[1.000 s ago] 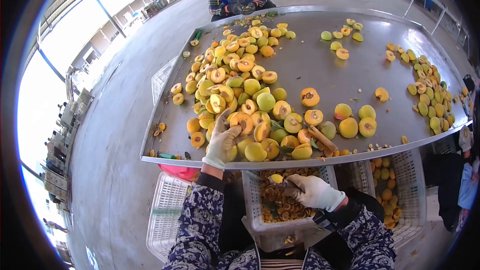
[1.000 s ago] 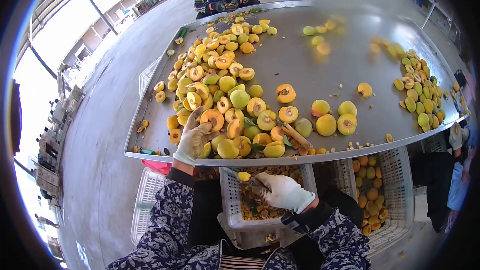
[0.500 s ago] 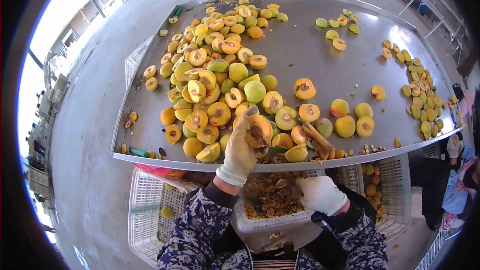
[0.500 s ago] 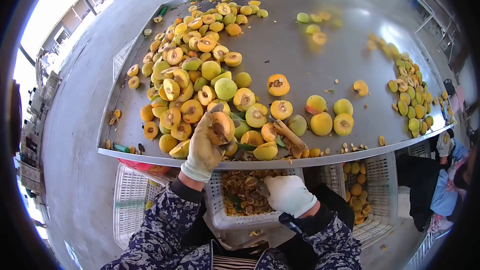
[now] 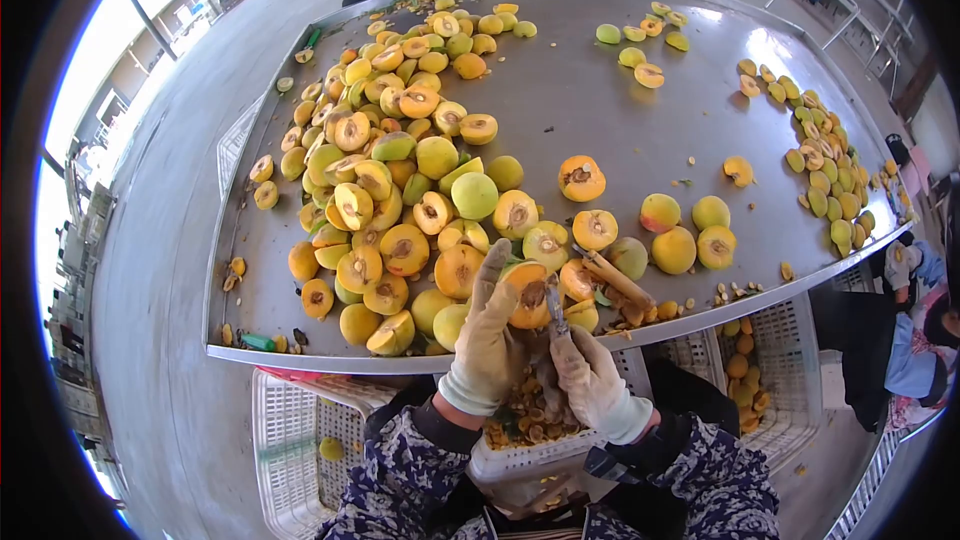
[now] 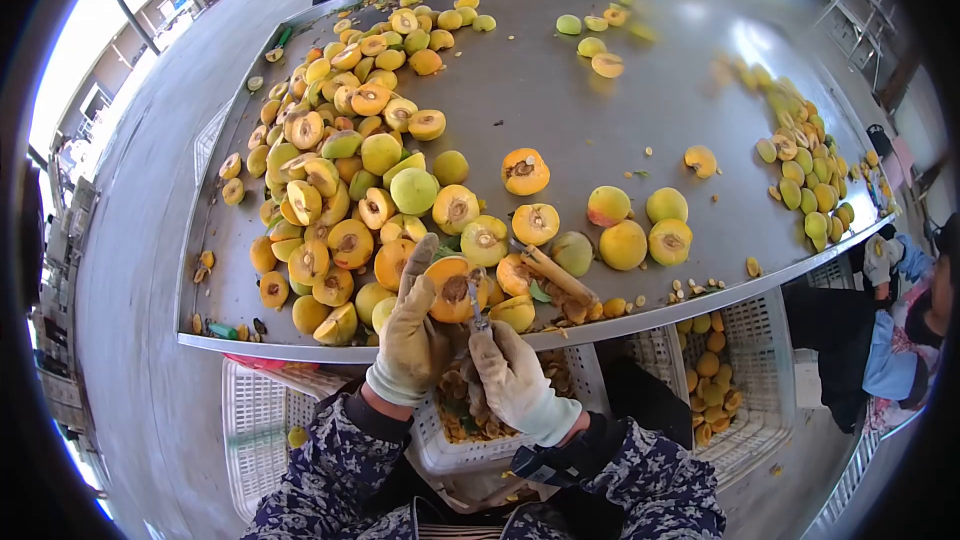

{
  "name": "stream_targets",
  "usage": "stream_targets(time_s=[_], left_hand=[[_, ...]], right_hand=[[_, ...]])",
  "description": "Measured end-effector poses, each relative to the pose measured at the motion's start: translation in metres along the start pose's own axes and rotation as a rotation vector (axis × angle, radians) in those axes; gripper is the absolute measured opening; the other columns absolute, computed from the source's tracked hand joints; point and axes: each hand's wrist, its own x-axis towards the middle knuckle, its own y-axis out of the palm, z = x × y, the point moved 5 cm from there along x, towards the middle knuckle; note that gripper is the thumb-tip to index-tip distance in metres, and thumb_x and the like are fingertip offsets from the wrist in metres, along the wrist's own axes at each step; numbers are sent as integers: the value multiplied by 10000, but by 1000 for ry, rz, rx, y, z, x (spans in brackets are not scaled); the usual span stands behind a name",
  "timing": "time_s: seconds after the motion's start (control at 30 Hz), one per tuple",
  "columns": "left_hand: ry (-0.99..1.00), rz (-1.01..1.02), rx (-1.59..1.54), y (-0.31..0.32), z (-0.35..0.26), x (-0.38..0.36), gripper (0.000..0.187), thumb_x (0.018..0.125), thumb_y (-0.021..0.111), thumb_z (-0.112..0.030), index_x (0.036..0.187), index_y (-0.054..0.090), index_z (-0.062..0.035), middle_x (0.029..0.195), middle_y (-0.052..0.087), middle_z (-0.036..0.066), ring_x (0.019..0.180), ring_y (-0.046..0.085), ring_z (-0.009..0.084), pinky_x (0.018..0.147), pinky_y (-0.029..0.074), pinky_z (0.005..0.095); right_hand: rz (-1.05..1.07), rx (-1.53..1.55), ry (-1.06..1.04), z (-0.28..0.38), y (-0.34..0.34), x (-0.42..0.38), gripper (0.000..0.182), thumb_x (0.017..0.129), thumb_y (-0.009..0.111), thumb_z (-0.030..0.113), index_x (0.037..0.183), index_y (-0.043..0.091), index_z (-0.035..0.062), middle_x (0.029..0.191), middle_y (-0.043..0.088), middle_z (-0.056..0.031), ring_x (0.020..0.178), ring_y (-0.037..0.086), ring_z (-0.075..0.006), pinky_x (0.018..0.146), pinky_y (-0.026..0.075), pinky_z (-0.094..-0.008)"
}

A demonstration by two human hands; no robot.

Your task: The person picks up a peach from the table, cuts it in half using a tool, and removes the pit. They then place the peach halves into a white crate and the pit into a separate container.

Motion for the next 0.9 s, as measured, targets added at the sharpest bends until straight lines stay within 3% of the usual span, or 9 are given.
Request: stream_targets(time_s=[0.2,0.27,0.33,0.5,0.6,0.7,0.73,0.83,0.9], left_hand=[[130,34,215,-13,13,-2,550,919,456,43,1425,320,-120,1374,449,107,1277,454,249,1087,381,416],[210,34,327,-13,14,-2,527,922,465,38,1410,336,-114,1378,449,109,1281,451,246,1089,378,412],[324,20,670,-9,13,-4,498,926,493,13,1388,349,-105,1374,460,115,1261,476,247,1082,386,413],[141,110,440,-7,-5,-4,473,934,483,-4,1386,345,-36,1248,542,92,1139,530,168,996,425,297],[-167,200,411,-7,-10,2,458,923,496,-30,1362,367,-30,1218,575,151,1141,571,263,991,468,393],[-122,189,590,-8,-15,4,471,917,492,-17,1369,360,-24,1230,559,134,1128,571,229,979,465,356],[71,168,833,0,-14,2,505,922,509,-38,1395,333,-16,1242,539,117,1115,563,207,980,452,334],[164,163,605,3,-11,-8,549,911,465,12,1428,280,10,1302,459,117,1162,479,161,995,410,299],[264,121,755,3,-4,-11,551,922,463,-4,1432,258,37,1318,448,128,1184,468,180,1020,387,310]], right_hand=[[-93,-9,12,5,-2,0,236,1003,491,308,960,471,77,749,461,29,627,430,-55,554,398,-202],[-109,-238,-213,8,-6,7,242,1001,497,296,952,478,60,749,476,12,689,449,-61,615,389,-203],[-74,-367,-311,21,-4,7,247,1009,464,306,969,475,63,736,487,12,630,425,-59,556,377,-214],[95,-547,-394,28,-7,4,300,1016,427,372,997,463,75,707,485,4,542,428,-63,467,387,-228],[215,-266,178,29,-6,-5,408,985,456,470,1026,441,64,683,473,13,509,456,-74,455,427,-263],[216,-264,178,32,-5,-4,386,984,473,458,1007,460,72,682,474,14,523,471,-71,465,417,-254],[216,-266,167,33,-3,-3,386,984,473,458,1007,460,72,682,474,14,523,471,-71,465,417,-254],[113,-407,38,30,-5,1,363,995,469,417,998,483,55,686,509,-24,541,522,-143,496,438,-305],[-23,-752,-491,36,-6,5,322,1003,477,344,999,500,23,707,547,-73,607,558,-217,574,462,-359]])
